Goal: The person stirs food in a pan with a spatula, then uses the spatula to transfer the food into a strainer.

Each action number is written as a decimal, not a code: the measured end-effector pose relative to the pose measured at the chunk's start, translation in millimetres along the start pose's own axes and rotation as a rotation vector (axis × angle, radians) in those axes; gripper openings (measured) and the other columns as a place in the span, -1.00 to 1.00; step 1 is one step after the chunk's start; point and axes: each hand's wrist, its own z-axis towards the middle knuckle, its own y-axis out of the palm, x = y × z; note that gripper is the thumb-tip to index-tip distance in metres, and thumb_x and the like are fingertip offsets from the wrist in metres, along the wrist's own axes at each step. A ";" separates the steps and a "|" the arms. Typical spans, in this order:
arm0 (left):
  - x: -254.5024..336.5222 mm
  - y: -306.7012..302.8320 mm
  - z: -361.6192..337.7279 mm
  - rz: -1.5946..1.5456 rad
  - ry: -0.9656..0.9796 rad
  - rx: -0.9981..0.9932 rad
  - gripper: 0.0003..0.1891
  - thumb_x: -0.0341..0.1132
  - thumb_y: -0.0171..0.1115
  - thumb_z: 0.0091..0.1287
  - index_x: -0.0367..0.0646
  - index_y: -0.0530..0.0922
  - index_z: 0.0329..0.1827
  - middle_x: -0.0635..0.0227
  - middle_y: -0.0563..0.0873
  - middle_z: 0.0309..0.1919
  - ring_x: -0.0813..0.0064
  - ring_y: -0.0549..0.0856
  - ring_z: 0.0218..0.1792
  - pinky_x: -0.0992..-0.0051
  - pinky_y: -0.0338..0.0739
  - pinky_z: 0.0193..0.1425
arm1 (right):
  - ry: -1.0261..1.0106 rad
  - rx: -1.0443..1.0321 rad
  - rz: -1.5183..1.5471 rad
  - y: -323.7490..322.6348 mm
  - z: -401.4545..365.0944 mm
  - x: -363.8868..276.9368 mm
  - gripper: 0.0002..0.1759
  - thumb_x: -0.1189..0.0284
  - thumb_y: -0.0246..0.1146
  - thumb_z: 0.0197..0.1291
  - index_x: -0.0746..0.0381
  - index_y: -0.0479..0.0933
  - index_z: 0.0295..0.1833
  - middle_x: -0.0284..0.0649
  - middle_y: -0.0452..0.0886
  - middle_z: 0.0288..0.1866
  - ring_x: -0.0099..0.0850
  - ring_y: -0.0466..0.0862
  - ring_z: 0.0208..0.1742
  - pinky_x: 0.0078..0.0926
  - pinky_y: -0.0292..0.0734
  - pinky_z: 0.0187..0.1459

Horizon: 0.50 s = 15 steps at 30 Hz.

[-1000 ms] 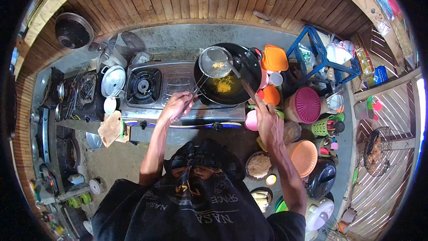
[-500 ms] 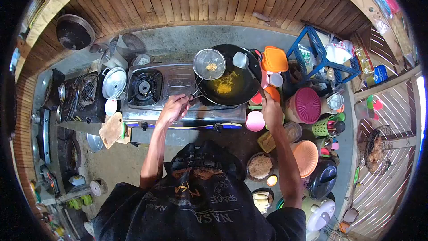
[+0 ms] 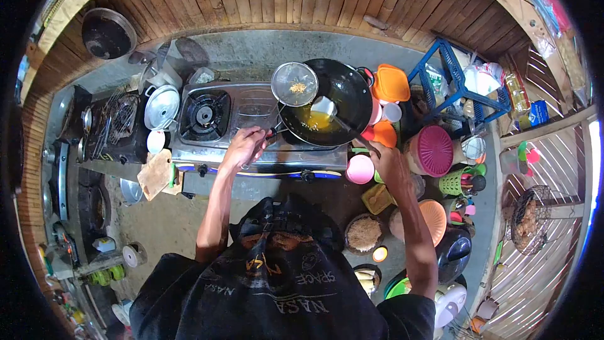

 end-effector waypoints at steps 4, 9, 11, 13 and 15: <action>-0.3 4.8 1.6 0.060 0.003 0.002 -0.73 -0.24 0.07 0.54 -0.28 0.60 -0.03 0.44 0.59 -0.54 0.64 0.49 -0.64 0.58 0.33 -0.59 | -0.060 -0.046 0.089 -8.0 -4.4 -6.8 -0.68 0.33 0.26 0.28 0.16 0.67 0.11 0.15 0.68 -0.26 0.09 0.71 -0.20 -0.02 0.58 -0.17; -1.0 9.1 2.3 0.052 -0.015 -0.019 -0.75 -0.25 0.05 0.55 -0.26 0.59 -0.06 0.45 0.58 -0.55 0.65 0.49 -0.64 0.57 0.33 -0.61 | -0.191 -0.128 0.142 -12.6 16.6 1.3 -0.70 0.36 0.23 0.26 0.21 0.69 0.04 0.13 0.69 -0.26 0.06 0.72 -0.22 -0.08 0.59 -0.16; -0.6 8.2 2.4 0.049 -0.002 -0.031 -0.76 -0.25 0.05 0.55 -0.25 0.59 -0.07 0.45 0.58 -0.55 0.65 0.49 -0.65 0.57 0.33 -0.61 | -0.196 -0.158 0.142 -24.8 25.4 -6.9 -0.71 0.36 0.22 0.27 0.22 0.69 0.03 0.13 0.69 -0.25 0.06 0.72 -0.22 -0.10 0.59 -0.15; 1.3 8.9 0.3 0.041 -0.009 -0.032 -0.77 -0.27 0.04 0.55 -0.26 0.58 -0.10 0.44 0.58 -0.55 0.64 0.49 -0.65 0.57 0.33 -0.62 | -0.273 -0.226 0.161 -25.0 41.0 0.4 -0.70 0.33 0.23 0.28 0.23 0.69 0.02 0.05 0.73 -0.29 -0.08 0.75 -0.29 -0.22 0.59 -0.19; 4.9 9.5 -3.5 0.046 -0.007 -0.030 -0.77 -0.27 0.04 0.55 -0.27 0.58 -0.09 0.44 0.58 -0.55 0.64 0.49 -0.65 0.57 0.32 -0.62 | -0.150 -0.310 0.200 -24.2 49.9 7.4 -0.70 0.32 0.26 0.29 0.24 0.70 0.03 0.00 0.74 -0.32 -0.19 0.74 -0.37 -0.28 0.59 -0.25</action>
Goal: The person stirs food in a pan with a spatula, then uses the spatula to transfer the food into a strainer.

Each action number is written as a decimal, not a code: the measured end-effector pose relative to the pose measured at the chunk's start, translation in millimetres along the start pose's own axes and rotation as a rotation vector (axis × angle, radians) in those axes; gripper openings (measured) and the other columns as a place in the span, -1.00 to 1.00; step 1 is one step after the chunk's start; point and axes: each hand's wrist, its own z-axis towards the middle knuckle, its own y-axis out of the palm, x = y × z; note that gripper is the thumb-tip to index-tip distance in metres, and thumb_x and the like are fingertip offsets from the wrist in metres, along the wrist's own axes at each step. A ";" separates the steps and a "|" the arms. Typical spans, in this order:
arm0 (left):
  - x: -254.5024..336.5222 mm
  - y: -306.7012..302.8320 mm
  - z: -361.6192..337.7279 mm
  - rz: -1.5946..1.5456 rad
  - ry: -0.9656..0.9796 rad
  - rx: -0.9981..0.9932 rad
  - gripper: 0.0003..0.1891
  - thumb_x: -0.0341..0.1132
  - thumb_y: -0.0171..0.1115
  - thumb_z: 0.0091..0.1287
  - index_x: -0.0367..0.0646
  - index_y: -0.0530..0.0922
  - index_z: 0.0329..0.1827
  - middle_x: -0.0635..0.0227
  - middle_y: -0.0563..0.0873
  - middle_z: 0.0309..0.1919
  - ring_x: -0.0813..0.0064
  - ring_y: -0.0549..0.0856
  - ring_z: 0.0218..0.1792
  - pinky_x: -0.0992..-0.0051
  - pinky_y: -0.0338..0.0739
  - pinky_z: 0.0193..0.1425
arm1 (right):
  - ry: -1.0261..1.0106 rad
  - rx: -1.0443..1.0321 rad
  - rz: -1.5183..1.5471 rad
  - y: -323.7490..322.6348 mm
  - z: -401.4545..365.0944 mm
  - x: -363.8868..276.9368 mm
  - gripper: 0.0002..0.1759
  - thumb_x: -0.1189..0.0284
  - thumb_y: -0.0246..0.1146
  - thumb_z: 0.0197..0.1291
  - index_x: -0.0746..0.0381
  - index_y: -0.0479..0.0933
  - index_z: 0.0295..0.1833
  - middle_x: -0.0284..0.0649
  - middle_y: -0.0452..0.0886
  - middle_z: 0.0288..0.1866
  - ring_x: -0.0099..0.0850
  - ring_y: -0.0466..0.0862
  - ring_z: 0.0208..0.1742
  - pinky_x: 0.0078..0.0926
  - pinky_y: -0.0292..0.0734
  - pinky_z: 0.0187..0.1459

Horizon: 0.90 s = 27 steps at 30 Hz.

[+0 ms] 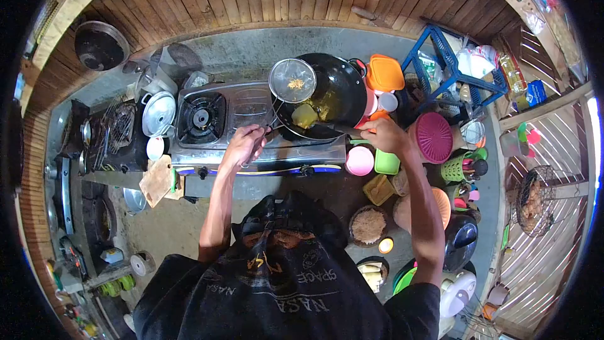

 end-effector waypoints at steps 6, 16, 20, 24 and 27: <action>-3.1 -5.6 -0.2 -0.057 0.016 0.028 -0.76 -0.27 0.05 0.55 -0.28 0.58 -0.07 0.43 0.58 -0.54 0.63 0.48 -0.66 0.56 0.30 -0.63 | 0.210 -0.116 0.163 1.9 3.6 9.4 -0.70 0.32 0.28 0.32 0.26 0.71 0.04 -0.10 0.73 -0.42 -0.44 0.67 -0.53 -0.40 0.53 -0.38; -15.3 -5.2 12.6 -0.023 0.059 0.040 -0.76 -0.27 0.05 0.55 -0.29 0.57 -0.06 0.42 0.59 -0.52 0.64 0.47 -0.67 0.57 0.28 -0.66 | 0.309 0.096 -0.015 -52.1 -36.1 -32.8 -0.70 0.27 0.30 0.29 0.17 0.73 0.05 -0.01 0.76 -0.20 -0.04 0.76 -0.22 -0.20 0.62 -0.13; -16.2 -1.3 17.8 0.000 0.057 -0.003 -0.76 -0.26 0.03 0.56 -0.26 0.57 -0.11 0.44 0.57 -0.55 0.64 0.46 -0.68 0.57 0.28 -0.66 | 0.279 0.190 0.012 -64.3 -46.0 -25.0 -0.66 0.28 0.28 0.34 0.24 0.71 0.09 -0.13 0.76 -0.31 -0.43 0.71 -0.30 -0.38 0.59 -0.15; -6.4 8.4 13.0 0.003 0.075 -0.010 -0.69 -0.24 -0.01 0.59 -0.21 0.54 -0.31 0.47 0.50 -0.65 0.64 0.46 -0.69 0.56 0.27 -0.65 | 0.298 0.172 -0.059 -81.1 -53.4 -54.4 -0.66 0.27 0.27 0.35 0.22 0.71 0.11 -0.11 0.75 -0.33 -0.46 0.71 -0.29 -0.41 0.59 -0.13; -7.4 8.2 15.6 -0.013 0.034 -0.029 -0.75 -0.28 0.00 0.57 -0.28 0.57 0.03 0.46 0.56 -0.52 0.67 0.46 -0.68 0.61 0.26 -0.68 | 0.294 0.184 -0.082 -83.3 -51.9 -51.3 -0.66 0.29 0.27 0.35 0.21 0.71 0.12 -0.09 0.74 -0.34 -0.44 0.71 -0.29 -0.39 0.59 -0.15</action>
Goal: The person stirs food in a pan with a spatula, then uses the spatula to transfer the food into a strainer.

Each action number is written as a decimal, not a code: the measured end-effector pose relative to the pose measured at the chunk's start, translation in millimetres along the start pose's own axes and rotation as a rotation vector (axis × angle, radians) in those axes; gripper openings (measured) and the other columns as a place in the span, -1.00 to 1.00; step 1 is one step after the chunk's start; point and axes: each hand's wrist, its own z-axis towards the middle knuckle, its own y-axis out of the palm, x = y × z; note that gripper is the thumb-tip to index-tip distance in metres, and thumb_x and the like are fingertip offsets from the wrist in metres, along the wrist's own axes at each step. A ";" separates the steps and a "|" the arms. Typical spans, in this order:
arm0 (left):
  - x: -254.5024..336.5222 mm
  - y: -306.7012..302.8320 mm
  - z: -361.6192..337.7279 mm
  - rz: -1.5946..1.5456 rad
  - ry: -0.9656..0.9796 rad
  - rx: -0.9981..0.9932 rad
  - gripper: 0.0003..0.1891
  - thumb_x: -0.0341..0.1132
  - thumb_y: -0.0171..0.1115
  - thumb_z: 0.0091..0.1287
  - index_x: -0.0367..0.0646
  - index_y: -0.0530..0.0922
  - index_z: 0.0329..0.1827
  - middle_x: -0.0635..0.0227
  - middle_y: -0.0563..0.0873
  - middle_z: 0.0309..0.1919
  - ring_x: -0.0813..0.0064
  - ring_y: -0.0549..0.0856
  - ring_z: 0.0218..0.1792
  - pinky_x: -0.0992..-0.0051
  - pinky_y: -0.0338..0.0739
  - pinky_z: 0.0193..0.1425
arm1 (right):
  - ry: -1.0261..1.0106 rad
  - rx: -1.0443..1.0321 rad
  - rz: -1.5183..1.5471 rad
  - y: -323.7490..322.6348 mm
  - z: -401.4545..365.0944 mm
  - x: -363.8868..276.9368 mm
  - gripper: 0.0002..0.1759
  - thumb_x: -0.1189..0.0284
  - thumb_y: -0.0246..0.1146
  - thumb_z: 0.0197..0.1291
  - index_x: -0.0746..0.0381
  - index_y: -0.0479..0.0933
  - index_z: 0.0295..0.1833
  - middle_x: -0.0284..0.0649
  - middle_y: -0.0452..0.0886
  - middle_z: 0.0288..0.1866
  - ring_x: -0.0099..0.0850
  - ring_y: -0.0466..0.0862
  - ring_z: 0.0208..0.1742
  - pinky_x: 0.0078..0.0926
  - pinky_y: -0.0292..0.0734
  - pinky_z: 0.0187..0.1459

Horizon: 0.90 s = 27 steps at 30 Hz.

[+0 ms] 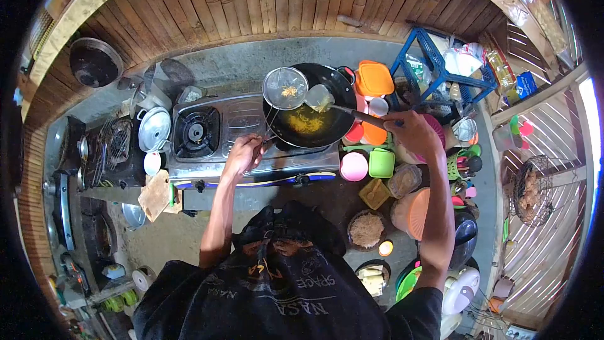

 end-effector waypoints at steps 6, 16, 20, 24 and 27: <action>-5.1 4.9 -0.4 0.019 -0.065 -0.038 -0.70 -0.24 0.02 0.58 -0.29 0.60 0.06 0.46 0.58 -0.55 0.66 0.48 -0.67 0.58 0.28 -0.66 | -0.029 0.094 0.072 24.0 -3.6 -10.6 -0.67 0.32 0.26 0.35 0.18 0.69 0.14 0.04 0.73 -0.34 -0.14 0.74 -0.32 -0.19 0.58 -0.23; -3.2 8.8 -7.9 -0.101 -0.110 -0.064 -0.78 -0.28 0.08 0.54 -0.22 0.60 0.03 0.47 0.55 -0.54 0.65 0.48 -0.63 0.58 0.31 -0.64 | -0.316 0.318 0.010 103.2 -24.9 -13.9 -0.58 0.41 0.26 0.35 0.10 0.55 0.32 0.10 0.64 -0.24 0.09 0.68 -0.21 0.02 0.54 -0.19; -4.3 5.1 -6.0 -0.122 -0.160 -0.048 -0.77 -0.26 0.04 0.57 -0.23 0.58 0.02 0.48 0.54 -0.55 0.65 0.45 -0.65 0.57 0.26 -0.65 | -0.283 0.338 0.053 107.3 -27.6 -18.5 -0.58 0.43 0.26 0.35 0.12 0.55 0.31 0.11 0.65 -0.22 0.10 0.68 -0.18 0.00 0.55 -0.16; -4.4 2.2 -8.3 -0.078 -0.104 -0.026 -0.75 -0.25 0.03 0.58 -0.24 0.58 0.04 0.49 0.54 -0.54 0.66 0.45 -0.65 0.57 0.26 -0.65 | -0.283 0.397 0.218 109.9 -26.3 -14.0 -0.59 0.45 0.23 0.38 0.19 0.53 0.32 0.14 0.68 -0.14 0.09 0.72 -0.10 -0.09 0.58 -0.09; -6.4 -2.2 -9.0 -0.033 -0.082 -0.008 -0.76 -0.22 0.07 0.55 -0.22 0.59 -0.01 0.47 0.57 -0.53 0.67 0.49 -0.63 0.60 0.32 -0.64 | -0.183 0.343 0.243 101.8 -26.8 -7.7 -0.62 0.42 0.19 0.44 0.25 0.52 0.31 0.15 0.71 -0.08 0.06 0.73 -0.07 -0.16 0.58 -0.04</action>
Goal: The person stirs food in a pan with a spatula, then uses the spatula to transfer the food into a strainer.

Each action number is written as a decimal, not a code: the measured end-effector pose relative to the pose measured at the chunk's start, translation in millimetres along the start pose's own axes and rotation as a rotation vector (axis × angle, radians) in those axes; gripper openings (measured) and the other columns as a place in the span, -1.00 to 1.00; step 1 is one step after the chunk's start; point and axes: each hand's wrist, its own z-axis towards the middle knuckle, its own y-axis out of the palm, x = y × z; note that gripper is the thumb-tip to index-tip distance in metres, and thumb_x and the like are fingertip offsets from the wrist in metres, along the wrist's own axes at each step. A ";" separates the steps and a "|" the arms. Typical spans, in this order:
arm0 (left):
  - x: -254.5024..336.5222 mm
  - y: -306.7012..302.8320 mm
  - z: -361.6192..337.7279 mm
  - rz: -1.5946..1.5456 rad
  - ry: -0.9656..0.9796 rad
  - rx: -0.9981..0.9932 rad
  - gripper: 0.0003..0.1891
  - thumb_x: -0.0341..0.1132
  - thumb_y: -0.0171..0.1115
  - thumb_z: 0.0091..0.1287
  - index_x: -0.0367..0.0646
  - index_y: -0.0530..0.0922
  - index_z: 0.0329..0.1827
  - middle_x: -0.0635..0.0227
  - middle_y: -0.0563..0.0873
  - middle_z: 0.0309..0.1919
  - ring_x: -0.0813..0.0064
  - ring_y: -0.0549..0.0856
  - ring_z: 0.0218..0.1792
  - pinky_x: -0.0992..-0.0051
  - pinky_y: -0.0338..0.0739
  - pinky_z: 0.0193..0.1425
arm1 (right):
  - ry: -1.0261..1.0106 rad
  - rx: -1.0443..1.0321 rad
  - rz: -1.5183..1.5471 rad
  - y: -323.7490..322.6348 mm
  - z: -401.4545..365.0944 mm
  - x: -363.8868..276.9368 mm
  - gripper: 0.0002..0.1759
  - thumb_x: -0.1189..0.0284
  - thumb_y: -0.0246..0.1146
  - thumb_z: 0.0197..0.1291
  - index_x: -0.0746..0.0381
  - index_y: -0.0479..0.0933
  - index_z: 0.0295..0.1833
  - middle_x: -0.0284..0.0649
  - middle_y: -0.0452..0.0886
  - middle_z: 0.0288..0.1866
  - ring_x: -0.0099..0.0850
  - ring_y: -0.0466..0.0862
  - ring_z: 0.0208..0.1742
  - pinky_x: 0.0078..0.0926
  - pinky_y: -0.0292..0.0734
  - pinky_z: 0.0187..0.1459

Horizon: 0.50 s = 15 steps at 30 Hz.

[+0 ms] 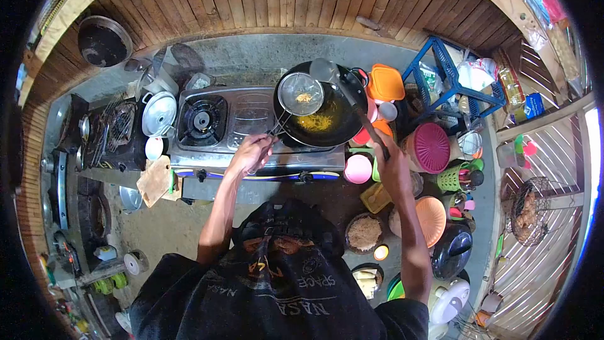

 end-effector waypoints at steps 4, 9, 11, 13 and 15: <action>-2.7 -5.8 1.5 0.038 0.011 0.003 -0.75 -0.22 0.07 0.55 -0.23 0.59 -0.03 0.45 0.59 -0.54 0.66 0.49 -0.63 0.59 0.33 -0.62 | 0.062 0.017 0.045 7.4 2.8 51.9 -0.63 0.38 0.18 0.46 0.25 0.52 0.30 0.17 0.71 -0.07 0.06 0.74 -0.09 -0.14 0.58 -0.05; -3.7 -15.9 11.5 0.185 0.108 0.062 -0.72 -0.22 0.05 0.55 -0.26 0.60 -0.14 0.39 0.62 -0.55 0.61 0.54 -0.63 0.53 0.39 -0.58 | 0.074 -0.052 -0.111 18.0 -7.7 68.8 -0.65 0.36 0.20 0.43 0.23 0.55 0.25 0.20 0.70 -0.09 0.15 0.70 -0.07 -0.02 0.57 -0.08; 1.3 -17.8 11.4 0.214 0.114 0.093 -0.71 -0.22 0.05 0.55 -0.28 0.59 -0.19 0.38 0.62 -0.55 0.59 0.56 -0.65 0.50 0.40 -0.59 | 0.084 -0.036 -0.268 15.6 -12.3 41.4 -0.67 0.36 0.19 0.41 0.21 0.57 0.21 0.20 0.69 -0.15 0.19 0.68 -0.11 0.07 0.54 -0.11; 5.6 -21.7 12.3 0.355 0.170 0.130 -0.70 -0.23 0.06 0.55 -0.29 0.59 -0.23 0.36 0.62 -0.57 0.57 0.56 -0.66 0.48 0.41 -0.60 | 0.080 -0.053 -0.295 10.8 -9.2 29.5 -0.66 0.35 0.19 0.39 0.21 0.57 0.21 0.17 0.70 -0.20 0.18 0.68 -0.14 0.08 0.54 -0.12; 12.5 -23.4 15.5 0.381 0.142 0.136 -0.70 -0.24 0.06 0.55 -0.31 0.58 -0.24 0.32 0.63 -0.57 0.53 0.59 -0.66 0.45 0.41 -0.61 | 0.078 -0.070 -0.322 10.6 -7.4 28.5 -0.66 0.35 0.20 0.38 0.20 0.57 0.21 0.14 0.70 -0.24 0.17 0.69 -0.16 0.10 0.54 -0.13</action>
